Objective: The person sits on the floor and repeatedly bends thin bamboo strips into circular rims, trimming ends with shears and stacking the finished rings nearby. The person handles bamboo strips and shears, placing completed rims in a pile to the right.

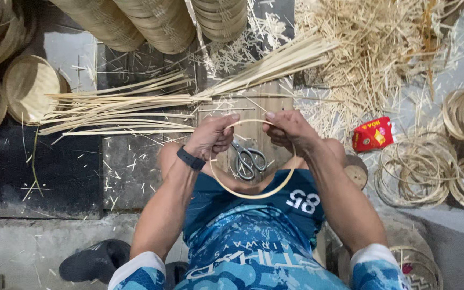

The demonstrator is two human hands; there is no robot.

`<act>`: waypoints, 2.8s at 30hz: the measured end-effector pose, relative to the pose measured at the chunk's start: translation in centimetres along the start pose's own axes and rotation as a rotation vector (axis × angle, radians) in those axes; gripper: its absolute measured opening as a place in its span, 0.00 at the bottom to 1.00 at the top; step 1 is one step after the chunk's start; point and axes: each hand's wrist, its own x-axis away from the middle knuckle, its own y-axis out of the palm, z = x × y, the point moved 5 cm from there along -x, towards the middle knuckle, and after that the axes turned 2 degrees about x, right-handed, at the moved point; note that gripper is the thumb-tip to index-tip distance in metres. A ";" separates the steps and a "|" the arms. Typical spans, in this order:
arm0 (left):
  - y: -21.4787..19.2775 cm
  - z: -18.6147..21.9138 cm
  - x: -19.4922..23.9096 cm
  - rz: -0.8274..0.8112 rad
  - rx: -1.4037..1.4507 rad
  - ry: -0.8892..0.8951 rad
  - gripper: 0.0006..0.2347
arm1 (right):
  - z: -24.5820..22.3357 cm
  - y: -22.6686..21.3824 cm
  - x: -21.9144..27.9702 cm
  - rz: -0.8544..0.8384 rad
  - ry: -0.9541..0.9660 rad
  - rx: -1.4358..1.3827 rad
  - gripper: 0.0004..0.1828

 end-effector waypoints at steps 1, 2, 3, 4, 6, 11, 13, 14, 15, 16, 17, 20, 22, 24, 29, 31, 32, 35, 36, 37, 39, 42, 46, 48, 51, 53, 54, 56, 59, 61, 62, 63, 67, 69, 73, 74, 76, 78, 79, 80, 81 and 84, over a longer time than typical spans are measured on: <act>-0.1 0.0 0.1 -0.006 0.005 -0.004 0.19 | 0.0 -0.1 -0.1 -0.021 0.036 0.010 0.21; -0.1 0.0 0.2 -0.012 0.008 -0.012 0.19 | 0.1 -0.1 -0.4 -0.042 0.074 0.016 0.21; -0.1 0.1 0.3 -0.006 -0.016 -0.023 0.19 | 0.2 0.0 -0.6 -0.071 0.107 0.021 0.21; 0.1 0.1 0.4 -0.003 -0.041 -0.036 0.19 | 0.3 0.1 -0.7 -0.098 0.139 0.026 0.21; 0.5 0.0 0.9 0.001 -0.063 -0.040 0.19 | 0.5 0.4 -0.8 -0.129 0.141 0.025 0.21; 1.5 1.0 1.6 0.022 -0.050 -0.038 0.20 | -0.5 0.6 -1.1 -0.155 0.064 0.010 0.24; 1.1 0.7 2.1 0.054 -0.043 -0.029 0.19 | 0.0 -0.1 -0.3 -0.043 0.014 0.152 0.23; 0.6 0.8 1.9 0.071 -0.040 -0.018 0.18 | -0.2 -0.7 -0.3 0.009 -0.015 0.227 0.24; -0.2 0.8 1.7 0.115 -0.067 -0.022 0.18 | -0.7 -0.9 -0.2 -0.007 -0.110 0.386 0.19; -1.1 0.5 1.5 0.156 -0.094 -0.015 0.17 | -1.5 -1.1 0.1 -0.026 -0.213 0.553 0.15; -2.2 0.0 1.3 0.198 -0.121 -0.010 0.17 | -2.3 -1.3 0.3 -0.044 -0.317 0.719 0.12; -6.7 -2.0 -0.2 0.302 -0.163 0.111 0.15 | -3.1 -2.9 0.0 -0.135 -0.065 0.842 0.09; -11.1 -4.4 -0.5 0.430 -0.184 0.134 0.13 | -6.3 -4.7 -0.8 0.012 -0.119 0.763 0.10; -15.2 -7.1 -0.6 0.453 -0.225 0.187 0.14 | -10.6 -6.8 -2.1 0.233 -0.337 0.514 0.12; -22.0 -13.1 3.1 0.694 -0.754 0.326 0.13 | -14.0 -11.1 -7.3 0.450 -0.581 0.045 0.10; -23.0 -15.0 5.7 0.837 -0.888 0.426 0.12 | -11.0 -11.5 -10.7 0.402 -0.530 0.379 0.16; -23.5 -16.2 6.6 0.936 -0.883 0.369 0.12 | -8.6 -12.1 -12.8 0.363 -0.406 0.394 0.16; -23.9 -18.8 8.3 0.995 -0.583 0.358 0.13 | -0.6 -15.2 -18.8 0.461 -0.107 0.473 0.13; -24.0 -19.6 9.2 1.029 -0.520 0.285 0.13 | 2.1 -16.0 -20.3 0.505 -0.041 0.539 0.14; -24.1 -20.1 9.6 1.061 -0.455 0.212 0.13 | 3.9 -16.4 -21.9 0.501 -0.119 0.660 0.13; -24.1 -19.4 8.4 1.030 -0.379 0.282 0.12 | 6.3 -16.8 -25.0 0.484 -0.266 0.903 0.12; -24.3 -18.9 8.1 1.026 -0.304 0.278 0.12 | 8.6 -17.0 -27.8 0.549 -0.239 1.277 0.17; -23.7 -18.7 9.3 0.990 -0.254 0.287 0.12 | 9.0 -16.5 -28.4 0.693 -0.344 1.480 0.17; -23.6 -18.3 9.7 1.001 -0.192 0.288 0.12 | 8.5 -16.9 -28.5 0.714 -0.239 1.439 0.17; -23.8 -17.9 9.5 0.995 -0.107 0.265 0.12 | 7.5 -16.0 -27.8 0.620 -0.375 1.555 0.13; -23.8 -18.0 9.5 0.993 -0.067 0.260 0.13 | 7.5 -15.5 -26.9 0.625 -0.406 1.659 0.12; -23.9 -17.9 9.6 0.993 -0.062 0.262 0.13 | 7.6 -15.3 -26.5 0.625 -0.421 1.707 0.11; -24.1 -17.9 9.5 0.989 -0.051 0.268 0.13 | 8.0 -15.2 -25.9 0.496 -0.402 1.808 0.06; -24.0 -17.7 9.5 0.983 -0.037 0.275 0.13 | 7.9 -16.3 -24.5 0.360 -0.343 1.721 0.06; -23.7 -17.5 9.5 0.996 -0.034 0.271 0.13 | 7.7 -17.1 -23.8 0.318 -0.364 1.593 0.06; -23.8 -17.4 9.3 1.003 -0.050 0.253 0.13 | 7.6 -17.4 -23.8 0.316 -0.406 1.532 0.06; -23.9 -17.3 9.2 1.010 -0.066 0.235 0.13 | 7.7 -17.5 -23.9 0.315 -0.447 1.471 0.05; -24.1 -17.3 8.9 1.017 -0.047 0.195 0.13 | 6.7 -18.7 -24.3 0.430 -0.424 1.696 0.05; -24.1 -17.1 8.8 1.002 -0.044 0.226 0.13 | 4.8 -20.6 -24.0 0.438 -0.335 1.634 0.11; -22.4 -15.6 9.2 1.030 -0.090 0.212 0.12 | -3.0 -28.4 -17.1 1.135 -0.167 0.256 0.04; -21.0 -13.8 9.0 1.012 -0.319 0.329 0.11 | -4.2 -28.1 -15.0 0.990 -0.270 -0.023 0.02; -16.7 -10.0 7.3 0.940 -0.771 0.560 0.10 | -3.6 -24.2 -13.1 0.809 -0.184 -0.076 0.03; -12.8 -7.5 3.6 0.830 -0.683 0.479 0.09 | -2.5 -17.7 -11.4 0.459 -0.235 -0.098 0.07; -10.3 -6.1 1.8 0.720 -0.556 0.555 0.10 | -1.6 -14.9 -10.1 0.490 -0.196 0.047 0.07; -7.7 -4.4 0.4 0.566 -0.566 0.648 0.10 | -0.8 -12.1 -9.0 0.512 -0.152 0.189 0.08; -5.6 -3.2 -1.5 0.444 -0.481 0.643 0.12 | -0.6 -9.2 -8.3 0.432 -0.181 0.155 0.08; -1.0 -1.5 -3.3 0.258 -0.249 0.587 0.13 | -0.5 -2.4 -5.3 0.321 -0.249 0.129 0.09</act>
